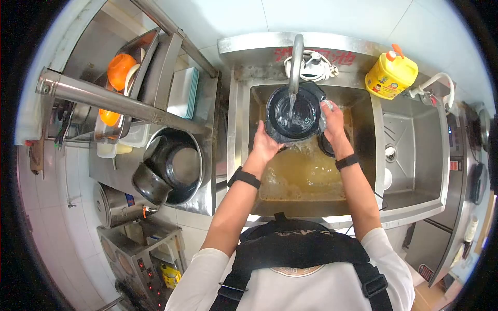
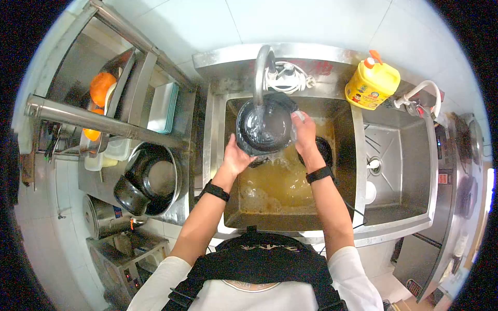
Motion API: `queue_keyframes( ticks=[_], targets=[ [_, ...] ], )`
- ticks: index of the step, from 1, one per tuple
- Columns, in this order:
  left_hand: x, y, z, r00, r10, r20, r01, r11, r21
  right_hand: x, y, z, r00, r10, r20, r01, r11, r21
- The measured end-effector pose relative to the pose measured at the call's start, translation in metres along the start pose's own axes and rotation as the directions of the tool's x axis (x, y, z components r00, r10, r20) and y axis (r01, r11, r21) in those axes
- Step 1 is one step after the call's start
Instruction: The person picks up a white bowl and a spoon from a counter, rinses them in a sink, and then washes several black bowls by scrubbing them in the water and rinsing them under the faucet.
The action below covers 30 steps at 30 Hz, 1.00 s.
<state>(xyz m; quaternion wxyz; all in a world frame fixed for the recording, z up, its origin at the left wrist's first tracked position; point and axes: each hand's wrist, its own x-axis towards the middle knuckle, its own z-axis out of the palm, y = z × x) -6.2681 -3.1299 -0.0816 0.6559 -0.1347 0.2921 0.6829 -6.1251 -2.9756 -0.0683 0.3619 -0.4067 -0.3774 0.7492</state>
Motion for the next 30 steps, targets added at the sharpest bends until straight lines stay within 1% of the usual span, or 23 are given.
queue_keyframes(
  ticks=[1,2,3,4,6,8,10,11,13,14,15,16,17,18,19,20,21,23,24,25,26,28,30],
  targets=[
    [0.004,0.002,0.003,0.998,0.051,-0.040,-0.048,0.996,0.081,0.000,0.001,0.003,0.997,-0.068,-0.044,0.068,0.998,-0.008],
    [0.006,0.001,0.005,0.992,0.106,-0.075,-0.093,0.982,0.162,-0.002,0.003,0.005,0.997,-0.070,-0.042,0.070,0.998,-0.009],
    [0.007,-0.001,0.007,0.987,0.151,-0.046,-0.146,0.984,0.099,-0.008,0.000,0.012,0.988,-0.121,-0.097,0.120,0.993,-0.018],
    [0.010,-0.002,0.005,0.987,0.152,-0.044,-0.147,0.984,0.098,-0.012,-0.002,0.017,0.974,-0.171,-0.152,0.168,0.985,-0.029],
    [0.009,-0.005,0.006,0.943,0.311,-0.118,-0.295,0.946,0.136,-0.011,0.000,0.020,0.973,-0.190,-0.133,0.188,0.982,-0.032],
    [0.001,-0.004,0.009,0.949,0.301,-0.091,-0.295,0.953,0.074,-0.008,0.003,0.018,0.971,-0.208,-0.117,0.205,0.978,-0.036],
    [-0.009,-0.003,0.016,0.963,0.262,-0.056,-0.253,0.959,0.127,-0.001,0.006,0.013,0.986,-0.098,-0.138,0.109,0.991,0.079],
    [-0.009,-0.003,0.013,0.963,0.262,-0.055,-0.253,0.959,0.128,0.003,0.012,0.013,0.985,-0.099,-0.138,0.110,0.991,0.079],
    [-0.011,-0.002,0.009,0.959,0.252,0.128,-0.265,0.959,0.096,0.006,0.024,0.014,0.980,-0.092,-0.175,0.099,0.994,0.034],
    [-0.013,-0.003,0.006,0.959,0.254,0.124,-0.267,0.959,0.097,0.005,0.032,0.015,0.981,-0.088,-0.173,0.096,0.995,0.036],
    [-0.020,-0.004,0.015,0.957,0.268,0.107,-0.276,0.959,0.068,-0.005,0.035,0.026,0.957,-0.272,-0.103,0.252,0.952,-0.171],
    [-0.024,-0.007,0.018,0.956,0.281,0.089,-0.285,0.958,0.039,-0.015,0.041,0.036,0.902,-0.431,0.004,0.404,0.842,-0.357],
    [-0.026,-0.009,0.019,0.955,0.284,0.086,-0.288,0.957,0.039,-0.024,0.047,0.046,0.844,-0.528,0.098,0.492,0.688,-0.533],
    [-0.026,-0.011,0.019,0.944,0.316,0.095,-0.324,0.943,0.078,-0.034,0.054,0.056,0.775,-0.596,0.210,0.557,0.488,-0.672],
    [-0.026,-0.014,0.021,0.932,0.347,0.107,-0.358,0.926,0.116,-0.054,0.056,0.072,0.743,-0.575,0.342,0.638,0.454,-0.623],
    [-0.026,-0.022,0.024,0.893,0.442,0.089,-0.448,0.848,0.284,-0.069,0.051,0.085,0.695,-0.547,0.468,0.711,0.422,-0.563],
    [-0.030,-0.025,0.020,0.896,0.437,0.073,-0.439,0.852,0.286,-0.072,0.047,0.088,0.695,-0.546,0.467,0.710,0.422,-0.564],
    [-0.035,-0.030,0.015,0.901,0.429,0.059,-0.427,0.857,0.288,-0.074,0.039,0.091,0.594,-0.437,0.675,0.804,0.297,-0.515],
    [-0.040,-0.028,0.016,0.933,0.359,0.012,-0.337,0.863,0.375,-0.070,0.037,0.090,0.599,-0.439,0.670,0.801,0.298,-0.520],
    [-0.046,-0.028,0.020,0.956,0.290,-0.039,-0.242,0.857,0.455,-0.058,0.031,0.085,0.640,-0.446,0.626,0.755,0.213,-0.620],
    [-0.052,-0.031,0.024,0.973,0.231,-0.025,-0.200,0.886,0.418,-0.044,0.023,0.079,0.674,-0.457,0.580,0.694,0.123,-0.710],
    [-0.048,-0.037,0.007,0.971,0.213,0.113,-0.240,0.887,0.395,-0.008,0.006,0.050,0.890,-0.236,0.391,0.447,0.274,-0.852],
    [-0.051,-0.034,0.009,0.970,0.221,0.101,-0.243,0.898,0.366,0.030,0.025,-0.004,0.884,-0.194,0.426,0.467,0.441,-0.767]
  ],
)
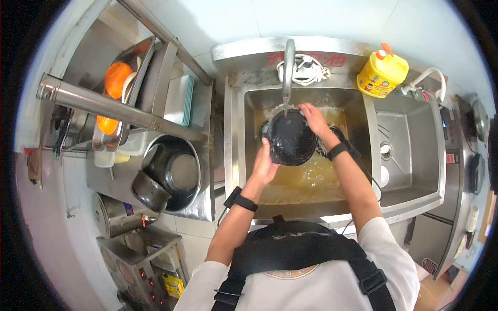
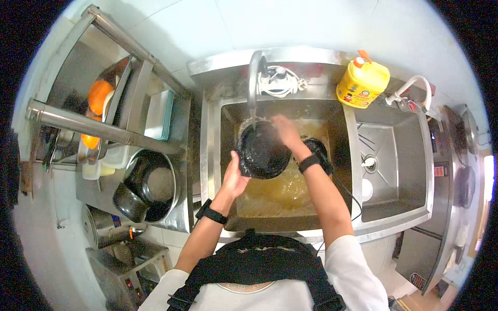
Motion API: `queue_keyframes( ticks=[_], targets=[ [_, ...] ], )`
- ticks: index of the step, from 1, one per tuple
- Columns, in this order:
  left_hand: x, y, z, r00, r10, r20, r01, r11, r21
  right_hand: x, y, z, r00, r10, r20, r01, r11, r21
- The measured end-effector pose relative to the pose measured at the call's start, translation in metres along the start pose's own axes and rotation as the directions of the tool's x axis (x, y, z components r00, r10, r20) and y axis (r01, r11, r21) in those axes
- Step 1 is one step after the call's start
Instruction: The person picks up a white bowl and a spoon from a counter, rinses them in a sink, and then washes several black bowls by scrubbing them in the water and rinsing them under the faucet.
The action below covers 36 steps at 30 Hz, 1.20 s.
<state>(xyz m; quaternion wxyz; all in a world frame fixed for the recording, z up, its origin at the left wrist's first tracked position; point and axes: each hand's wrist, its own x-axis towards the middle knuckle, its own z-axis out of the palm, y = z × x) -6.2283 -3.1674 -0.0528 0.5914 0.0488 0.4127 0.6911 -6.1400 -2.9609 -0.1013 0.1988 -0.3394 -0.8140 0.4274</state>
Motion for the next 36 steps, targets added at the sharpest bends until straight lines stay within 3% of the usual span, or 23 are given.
queue_keyframes(
  ticks=[2,4,6,7,8,9,10,12,13,14,16,19,21,22,23,25,26,27,29,30,31,32,36],
  targets=[
    [0.001,0.010,0.002,0.999,-0.024,-0.046,0.021,0.998,-0.060,-0.009,0.011,-0.016,0.997,0.078,0.028,-0.082,0.981,0.175],
    [0.017,0.009,-0.011,0.997,0.002,-0.080,-0.009,0.996,-0.091,-0.026,0.005,-0.033,0.931,0.300,0.210,-0.361,0.650,0.669],
    [0.048,0.000,-0.039,0.971,0.144,-0.193,-0.126,0.987,0.102,-0.039,-0.028,-0.055,0.932,0.248,0.266,-0.363,0.691,0.626],
    [0.062,-0.001,-0.042,0.946,0.315,-0.079,-0.284,0.921,0.268,-0.037,-0.034,-0.057,0.955,0.272,0.122,-0.296,0.818,0.493],
    [0.020,0.031,0.029,0.933,0.119,-0.340,0.025,0.920,0.391,-0.035,-0.025,-0.049,0.983,0.180,-0.027,-0.155,0.909,0.388],
    [0.091,-0.003,-0.072,0.967,0.211,-0.147,-0.064,0.752,0.656,-0.041,-0.057,-0.061,0.980,0.025,-0.199,-0.008,0.996,0.084],
    [0.045,0.027,0.023,0.934,0.014,-0.357,0.125,0.923,0.365,-0.037,-0.055,-0.051,0.963,-0.144,-0.228,0.127,0.988,-0.089],
    [0.069,0.017,0.009,0.980,-0.160,-0.122,0.170,0.982,0.078,-0.046,-0.070,-0.033,0.884,-0.312,-0.349,0.394,0.898,0.196],
    [0.074,0.018,0.013,0.977,-0.200,0.074,0.199,0.980,0.028,-0.059,-0.081,-0.027,0.983,-0.157,-0.091,0.181,0.840,0.511],
    [0.077,0.021,0.018,0.919,-0.210,0.334,0.242,0.969,-0.058,-0.059,-0.078,-0.013,0.839,-0.463,-0.285,0.462,0.884,-0.075],
    [0.068,0.016,0.032,0.979,-0.173,0.110,0.195,0.953,-0.231,-0.073,-0.085,0.001,0.853,-0.488,-0.185,0.457,0.870,-0.184],
    [0.087,-0.009,-0.014,0.977,-0.102,0.189,0.147,0.958,-0.245,-0.085,-0.072,0.003,0.770,-0.619,-0.154,0.568,0.775,-0.276],
    [0.074,-0.011,-0.005,0.978,-0.170,0.124,0.186,0.974,-0.133,-0.088,-0.071,-0.012,0.805,-0.592,0.033,0.577,0.796,0.185],
    [0.061,-0.009,0.004,0.973,-0.229,0.038,0.230,0.973,-0.028,-0.089,-0.075,-0.024,0.859,-0.203,0.470,-0.097,0.837,0.538],
    [0.056,-0.009,0.006,0.977,-0.195,0.082,0.199,0.979,-0.046,-0.086,-0.057,-0.017,0.871,-0.384,0.306,0.161,0.812,0.561],
    [0.061,-0.017,-0.003,0.982,-0.191,-0.012,0.191,0.982,-0.009,-0.073,-0.066,-0.021,0.901,-0.426,0.078,0.411,0.899,0.152],
    [0.064,-0.022,-0.019,0.977,-0.214,-0.020,0.215,0.971,0.108,-0.061,-0.067,-0.014,0.827,-0.562,-0.031,0.561,0.827,-0.029],
    [0.052,-0.018,-0.004,0.976,-0.214,-0.032,0.216,0.971,0.105,-0.058,-0.086,-0.018,0.810,-0.586,-0.008,0.586,0.810,0.001],
    [0.044,-0.018,0.011,0.996,-0.090,-0.017,0.090,0.943,0.320,-0.047,-0.105,-0.015,0.756,-0.617,0.220,0.655,0.711,-0.256],
    [0.029,-0.003,0.035,0.968,-0.195,-0.159,0.238,0.915,0.325,-0.040,-0.097,-0.010,0.727,-0.651,0.216,0.684,0.662,-0.306],
    [0.048,-0.021,-0.001,0.973,-0.216,-0.078,0.229,0.943,0.242,-0.031,-0.092,-0.006,0.726,-0.664,0.181,0.665,0.608,-0.435],
    [0.028,-0.003,0.027,0.963,-0.188,-0.194,0.235,0.937,0.258,-0.030,-0.101,-0.013,0.785,-0.604,0.140,0.586,0.650,-0.484],
    [0.038,-0.013,-0.009,0.985,-0.146,-0.089,0.165,0.948,0.273,-0.012,-0.049,-0.013,0.841,-0.527,-0.124,0.465,0.820,-0.333]
  ],
)
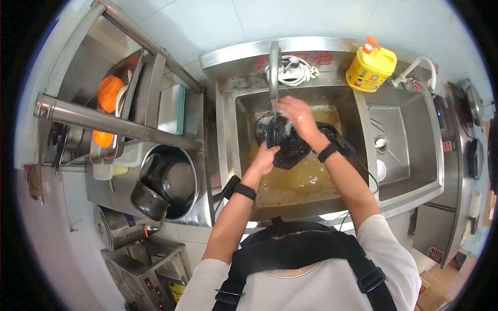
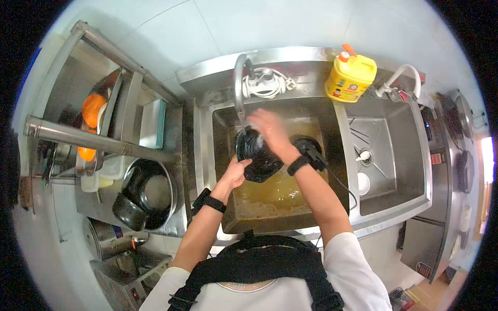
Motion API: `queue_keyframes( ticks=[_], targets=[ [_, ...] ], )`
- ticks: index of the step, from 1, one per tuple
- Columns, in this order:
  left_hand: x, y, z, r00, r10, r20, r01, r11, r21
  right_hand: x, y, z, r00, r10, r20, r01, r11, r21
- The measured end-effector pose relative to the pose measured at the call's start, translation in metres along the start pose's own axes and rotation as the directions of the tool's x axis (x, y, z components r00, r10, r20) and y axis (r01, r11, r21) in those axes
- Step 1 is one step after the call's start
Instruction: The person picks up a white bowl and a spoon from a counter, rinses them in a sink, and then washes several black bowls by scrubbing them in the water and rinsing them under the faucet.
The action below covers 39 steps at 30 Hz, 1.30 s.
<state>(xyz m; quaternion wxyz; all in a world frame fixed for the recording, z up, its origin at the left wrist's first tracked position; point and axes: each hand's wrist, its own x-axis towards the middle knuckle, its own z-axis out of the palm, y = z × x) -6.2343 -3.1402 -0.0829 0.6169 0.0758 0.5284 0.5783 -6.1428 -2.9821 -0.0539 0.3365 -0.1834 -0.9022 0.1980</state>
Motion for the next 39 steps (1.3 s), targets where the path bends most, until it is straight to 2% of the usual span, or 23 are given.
queue_keyframes(
  ticks=[2,4,5,7,8,10,11,13,14,16,17,18,20,22,24,25,28,30,32,36,37,38,39],
  targets=[
    [-0.001,-0.001,0.002,0.997,0.055,-0.062,-0.056,0.998,-0.019,-0.005,-0.005,-0.006,0.998,0.040,-0.058,-0.040,0.999,-0.001],
    [0.003,-0.010,0.000,0.997,0.068,-0.029,-0.069,0.997,-0.034,-0.027,0.001,0.006,0.895,0.377,-0.238,-0.347,0.924,0.157],
    [0.005,-0.013,0.001,0.992,0.120,-0.029,-0.122,0.987,-0.108,-0.042,0.006,0.016,0.897,0.375,-0.233,-0.345,0.925,0.160],
    [0.006,-0.015,0.008,0.985,0.170,-0.040,-0.175,0.968,-0.178,-0.070,0.007,0.037,0.676,0.721,-0.152,-0.636,0.675,0.374],
    [0.009,-0.014,0.014,0.975,0.198,-0.097,-0.216,0.949,-0.228,-0.080,-0.003,0.044,0.676,0.722,-0.145,-0.636,0.672,0.380],
    [0.018,-0.015,0.020,0.960,0.226,-0.165,-0.265,0.925,-0.273,-0.081,-0.043,0.046,0.397,0.895,0.204,-0.561,0.061,0.825],
    [0.024,-0.018,0.019,0.949,0.240,-0.206,-0.296,0.904,-0.308,-0.079,-0.057,0.045,0.398,0.893,0.212,-0.562,0.055,0.825],
    [0.020,-0.014,0.021,0.953,0.198,-0.230,-0.277,0.878,-0.391,-0.074,-0.076,0.041,0.380,0.860,0.340,-0.303,-0.232,0.924],
    [0.018,-0.013,0.020,0.952,0.198,-0.232,-0.278,0.878,-0.389,-0.072,-0.074,0.037,0.380,0.859,0.343,-0.303,-0.235,0.924],
    [0.011,-0.008,0.024,0.935,0.253,-0.249,-0.301,0.937,-0.177,-0.063,-0.057,0.027,0.493,0.812,0.312,-0.386,-0.118,0.915],
    [0.006,-0.002,0.025,0.934,0.172,-0.313,-0.203,0.977,-0.071,-0.059,-0.051,0.026,0.526,0.808,0.267,-0.391,-0.050,0.919],
    [0.006,0.002,0.022,0.935,0.175,-0.309,-0.206,0.976,-0.072,-0.055,-0.042,0.022,0.528,0.807,0.262,-0.389,-0.044,0.920],
    [0.007,0.007,0.017,0.947,0.258,-0.193,-0.298,0.930,-0.217,-0.052,-0.029,0.006,0.694,0.707,0.135,-0.586,0.447,0.676],
    [0.006,0.018,0.019,0.934,0.262,-0.244,-0.311,0.931,-0.192,-0.044,-0.025,-0.017,0.711,0.691,0.129,-0.608,0.513,0.606],
    [0.015,0.025,0.012,0.889,0.384,-0.250,-0.435,0.879,-0.194,-0.046,-0.011,-0.034,0.746,0.659,0.094,-0.605,0.612,0.509],
    [0.015,0.030,0.009,0.912,0.353,-0.210,-0.396,0.891,-0.221,-0.042,-0.013,-0.047,0.758,0.646,0.086,-0.621,0.676,0.396],
    [0.016,0.043,0.012,0.899,0.392,-0.196,-0.417,0.903,-0.106,-0.032,-0.020,-0.071,0.744,0.659,0.108,-0.662,0.708,0.245],
    [0.014,0.048,0.014,0.895,0.408,-0.180,-0.429,0.898,-0.096,-0.030,-0.021,-0.077,0.730,0.676,0.105,-0.671,0.677,0.303],
    [0.013,0.055,0.009,0.917,0.396,-0.047,-0.394,0.918,0.042,-0.035,-0.011,-0.076,0.722,0.686,0.092,-0.681,0.682,0.266],
    [-0.008,0.068,0.020,0.979,0.202,0.009,-0.195,0.936,0.294,-0.075,0.029,-0.068,0.708,0.701,0.088,-0.706,0.697,0.127],
    [-0.019,0.072,0.030,0.975,0.196,-0.107,-0.161,0.949,0.270,-0.087,0.034,-0.068,0.719,0.695,0.013,-0.686,0.706,0.175],
    [-0.019,0.067,0.033,0.977,0.190,-0.096,-0.158,0.949,0.271,-0.101,0.040,-0.071,0.722,0.689,-0.066,-0.663,0.716,0.219],
    [-0.016,0.061,0.035,0.962,0.184,-0.202,-0.148,0.972,0.180,-0.113,0.037,-0.081,0.651,0.758,0.038,-0.732,0.613,0.297]
  ],
)
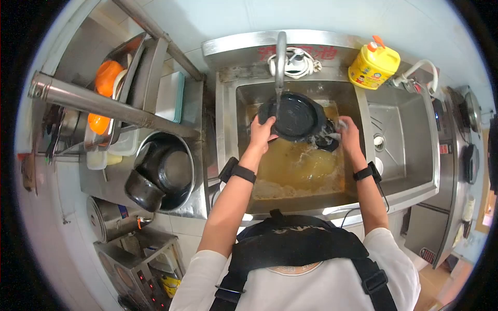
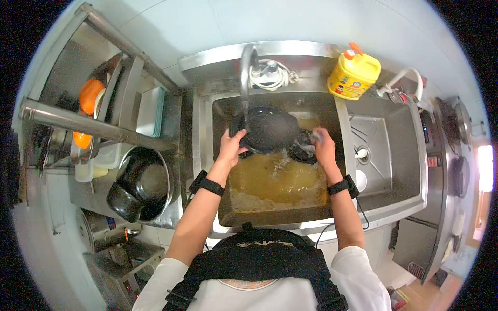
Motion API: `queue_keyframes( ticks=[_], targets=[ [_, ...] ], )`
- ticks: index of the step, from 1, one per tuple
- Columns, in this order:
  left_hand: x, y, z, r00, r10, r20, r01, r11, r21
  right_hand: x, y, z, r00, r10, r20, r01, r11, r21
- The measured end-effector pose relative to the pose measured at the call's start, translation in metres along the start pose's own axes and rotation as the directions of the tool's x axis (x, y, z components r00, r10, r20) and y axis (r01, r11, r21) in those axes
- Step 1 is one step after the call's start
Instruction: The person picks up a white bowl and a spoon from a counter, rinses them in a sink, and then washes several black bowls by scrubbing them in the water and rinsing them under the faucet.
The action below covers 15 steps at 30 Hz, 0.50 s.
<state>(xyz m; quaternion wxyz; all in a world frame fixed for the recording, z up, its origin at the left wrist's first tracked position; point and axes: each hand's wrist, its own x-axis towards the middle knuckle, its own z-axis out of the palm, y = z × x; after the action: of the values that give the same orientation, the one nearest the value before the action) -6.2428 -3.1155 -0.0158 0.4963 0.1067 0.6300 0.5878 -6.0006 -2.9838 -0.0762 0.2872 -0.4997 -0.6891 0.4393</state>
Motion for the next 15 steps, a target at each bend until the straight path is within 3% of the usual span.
queue_keyframes(
  ticks=[1,2,3,5,7,9,11,13,15],
  targets=[
    [0.003,-0.010,0.004,0.994,-0.033,-0.101,0.024,0.996,-0.091,-0.010,0.011,-0.009,1.000,0.008,-0.016,-0.008,1.000,-0.006],
    [0.018,-0.032,0.001,0.996,-0.086,0.018,0.088,0.982,-0.165,-0.020,0.027,-0.016,1.000,-0.004,0.031,0.009,0.984,-0.179],
    [0.017,-0.033,0.010,0.995,-0.089,0.034,0.093,0.983,-0.161,-0.030,0.041,-0.024,0.997,-0.006,0.080,0.033,0.938,-0.346],
    [0.013,-0.033,0.027,0.962,-0.273,-0.012,0.249,0.893,-0.375,-0.053,0.061,-0.047,0.964,-0.264,-0.028,0.222,0.861,-0.457],
    [0.037,-0.060,0.020,0.964,-0.260,0.050,0.252,0.842,-0.478,-0.063,0.078,-0.072,0.975,-0.211,-0.075,0.152,0.868,-0.473],
    [0.044,-0.060,0.016,0.976,-0.218,0.001,0.175,0.779,-0.603,-0.071,0.087,-0.089,0.949,-0.316,-0.007,0.266,0.811,-0.522],
    [0.043,-0.056,0.017,0.969,-0.247,-0.020,0.186,0.779,-0.599,-0.078,0.092,-0.098,0.970,-0.240,0.046,0.228,0.822,-0.521],
    [0.042,-0.054,0.016,0.959,-0.171,0.228,0.268,0.816,-0.513,-0.083,0.082,-0.098,0.943,-0.315,0.108,0.301,0.671,-0.678],
    [0.046,-0.054,0.010,0.965,-0.132,0.225,0.237,0.803,-0.546,-0.079,0.091,-0.097,0.953,-0.295,0.073,0.270,0.713,-0.647]
  ],
)
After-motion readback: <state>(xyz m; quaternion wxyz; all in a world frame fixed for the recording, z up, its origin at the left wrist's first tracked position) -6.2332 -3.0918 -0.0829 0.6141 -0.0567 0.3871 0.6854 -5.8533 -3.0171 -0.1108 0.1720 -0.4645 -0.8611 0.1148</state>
